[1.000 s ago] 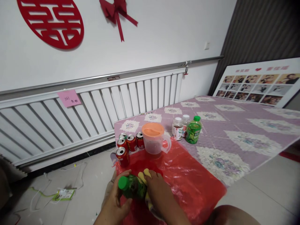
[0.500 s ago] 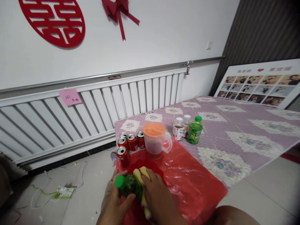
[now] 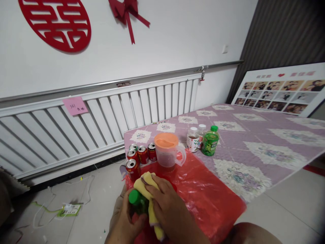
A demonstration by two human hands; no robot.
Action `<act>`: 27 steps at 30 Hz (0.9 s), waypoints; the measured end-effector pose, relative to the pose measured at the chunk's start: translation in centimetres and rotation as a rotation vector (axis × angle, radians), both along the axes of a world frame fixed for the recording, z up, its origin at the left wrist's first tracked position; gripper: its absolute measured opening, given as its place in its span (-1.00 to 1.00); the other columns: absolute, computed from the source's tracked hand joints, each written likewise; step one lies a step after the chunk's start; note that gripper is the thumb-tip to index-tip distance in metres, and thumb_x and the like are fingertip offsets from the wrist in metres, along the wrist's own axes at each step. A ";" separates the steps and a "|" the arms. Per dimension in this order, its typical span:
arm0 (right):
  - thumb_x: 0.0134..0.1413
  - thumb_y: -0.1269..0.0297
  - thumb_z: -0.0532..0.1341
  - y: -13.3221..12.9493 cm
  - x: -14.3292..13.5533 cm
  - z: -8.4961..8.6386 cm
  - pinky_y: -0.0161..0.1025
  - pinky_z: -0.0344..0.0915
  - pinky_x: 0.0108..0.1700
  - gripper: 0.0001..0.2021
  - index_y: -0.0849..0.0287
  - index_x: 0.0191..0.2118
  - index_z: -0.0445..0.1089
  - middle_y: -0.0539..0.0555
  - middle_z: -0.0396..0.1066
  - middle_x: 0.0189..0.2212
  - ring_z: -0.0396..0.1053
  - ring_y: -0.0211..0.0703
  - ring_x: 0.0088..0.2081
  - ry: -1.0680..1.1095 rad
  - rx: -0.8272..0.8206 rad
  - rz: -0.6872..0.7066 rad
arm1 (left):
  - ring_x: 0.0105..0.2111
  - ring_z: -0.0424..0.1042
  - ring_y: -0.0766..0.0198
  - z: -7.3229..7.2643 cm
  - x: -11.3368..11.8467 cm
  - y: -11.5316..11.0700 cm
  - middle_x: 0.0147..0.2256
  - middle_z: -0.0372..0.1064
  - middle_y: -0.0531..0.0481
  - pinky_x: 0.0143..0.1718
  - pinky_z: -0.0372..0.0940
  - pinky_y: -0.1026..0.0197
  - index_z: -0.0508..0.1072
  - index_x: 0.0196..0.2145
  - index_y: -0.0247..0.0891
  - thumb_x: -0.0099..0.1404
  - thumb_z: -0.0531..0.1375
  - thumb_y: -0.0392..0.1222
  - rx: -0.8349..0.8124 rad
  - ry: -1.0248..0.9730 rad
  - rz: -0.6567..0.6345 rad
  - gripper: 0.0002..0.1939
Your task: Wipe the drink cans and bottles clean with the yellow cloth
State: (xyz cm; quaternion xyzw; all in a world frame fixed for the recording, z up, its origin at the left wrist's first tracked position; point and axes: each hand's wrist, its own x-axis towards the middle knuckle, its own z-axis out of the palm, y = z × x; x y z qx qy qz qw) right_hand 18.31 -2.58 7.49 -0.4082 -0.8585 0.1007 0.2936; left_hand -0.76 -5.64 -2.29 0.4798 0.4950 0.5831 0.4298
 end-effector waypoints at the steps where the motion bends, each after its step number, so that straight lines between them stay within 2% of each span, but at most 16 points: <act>1: 0.22 0.57 0.04 0.3 0.1 -0.4 -0.07 0.19 0.33 -0.40 0.07 0.34 0.27 0.14 0.29 0.32 0.20 -0.05 0.32 -0.009 -0.052 -0.006 | 0.10 0.50 -0.15 -0.1 0.0 0.0 0.15 0.42 -0.28 0.07 0.46 -0.07 0.26 0.20 -0.15 0.06 0.45 -0.11 0.002 -0.028 -0.032 -0.22; 5: 0.24 0.50 0.05 1.8 0.8 -3.0 -0.15 0.27 0.20 -0.48 0.03 0.24 0.39 0.10 0.39 0.23 0.35 -0.06 0.17 -0.085 -0.359 -0.059 | 0.11 0.49 -0.14 0.0 -0.2 0.1 0.14 0.44 -0.25 0.09 0.45 -0.05 0.30 0.18 -0.14 0.12 0.44 -0.03 0.027 -0.072 -0.084 -0.28; 9: 0.17 0.51 0.07 2.3 1.5 -4.5 -0.17 0.27 0.11 -0.53 0.06 0.13 0.46 0.14 0.47 0.11 0.40 -0.03 0.08 -0.194 -0.467 -0.143 | 0.08 0.51 -0.11 0.5 -0.4 0.5 0.09 0.49 -0.21 0.07 0.46 -0.03 0.32 0.17 -0.14 0.12 0.44 0.00 0.042 -0.008 -0.074 -0.29; 13: 0.21 0.47 0.07 2.0 1.5 -3.9 -0.17 0.30 0.01 -0.61 0.11 0.06 0.49 0.19 0.51 0.03 0.45 0.00 -0.01 -0.264 -0.473 -0.187 | 0.05 0.54 -0.12 0.8 -0.6 0.9 0.04 0.53 -0.22 0.04 0.48 -0.03 0.37 0.12 -0.18 0.12 0.42 0.01 0.030 0.044 -0.021 -0.35; 15: 0.24 0.47 0.06 1.5 1.2 -3.3 -0.15 0.29 0.09 -0.57 0.10 0.15 0.44 0.19 0.45 0.14 0.40 0.01 0.09 -0.217 -0.438 -0.161 | 0.06 0.53 -0.14 0.7 -0.7 0.8 0.05 0.52 -0.25 0.05 0.47 -0.03 0.35 0.13 -0.20 0.09 0.42 0.00 0.012 0.065 0.013 -0.31; 18: 0.27 0.49 0.03 0.8 0.7 -2.5 -0.10 0.17 0.30 -0.47 0.07 0.31 0.31 0.15 0.26 0.34 0.22 -0.02 0.30 -0.109 -0.344 -0.126 | 0.07 0.52 -0.13 0.5 -0.6 0.7 0.06 0.51 -0.26 0.07 0.46 -0.02 0.31 0.14 -0.21 0.03 0.45 -0.05 -0.013 0.089 0.072 -0.25; 20: 0.29 0.49 0.03 0.4 0.5 -2.4 -0.08 0.11 0.36 -0.47 0.08 0.32 0.30 0.15 0.22 0.36 0.16 -0.03 0.35 -0.067 -0.297 -0.127 | 0.04 0.53 -0.10 0.5 -0.4 0.8 0.03 0.53 -0.23 0.04 0.47 0.00 0.32 0.12 -0.20 0.03 0.45 -0.05 -0.023 0.078 0.086 -0.27; 23: 0.26 0.48 0.08 0.2 0.9 -3.3 -0.03 0.18 0.34 -0.48 0.08 0.30 0.33 0.18 0.24 0.35 0.20 0.03 0.34 -0.105 -0.321 -0.136 | -0.03 0.58 -0.05 0.9 0.0 1.2 -0.04 0.56 -0.18 -0.01 0.49 0.04 0.34 0.08 -0.19 0.05 0.44 -0.06 -0.042 0.039 0.117 -0.34; 27: 0.02 0.55 0.25 0.4 2.7 -5.4 0.03 0.34 0.23 -0.32 0.04 0.30 0.34 0.20 0.33 0.29 0.35 0.13 0.23 -0.210 -0.354 -0.129 | -0.05 0.58 -0.04 1.8 0.4 1.8 -0.03 0.56 -0.17 -0.04 0.50 0.06 0.30 0.15 -0.18 0.07 0.45 -0.01 -0.078 -0.031 0.158 -0.26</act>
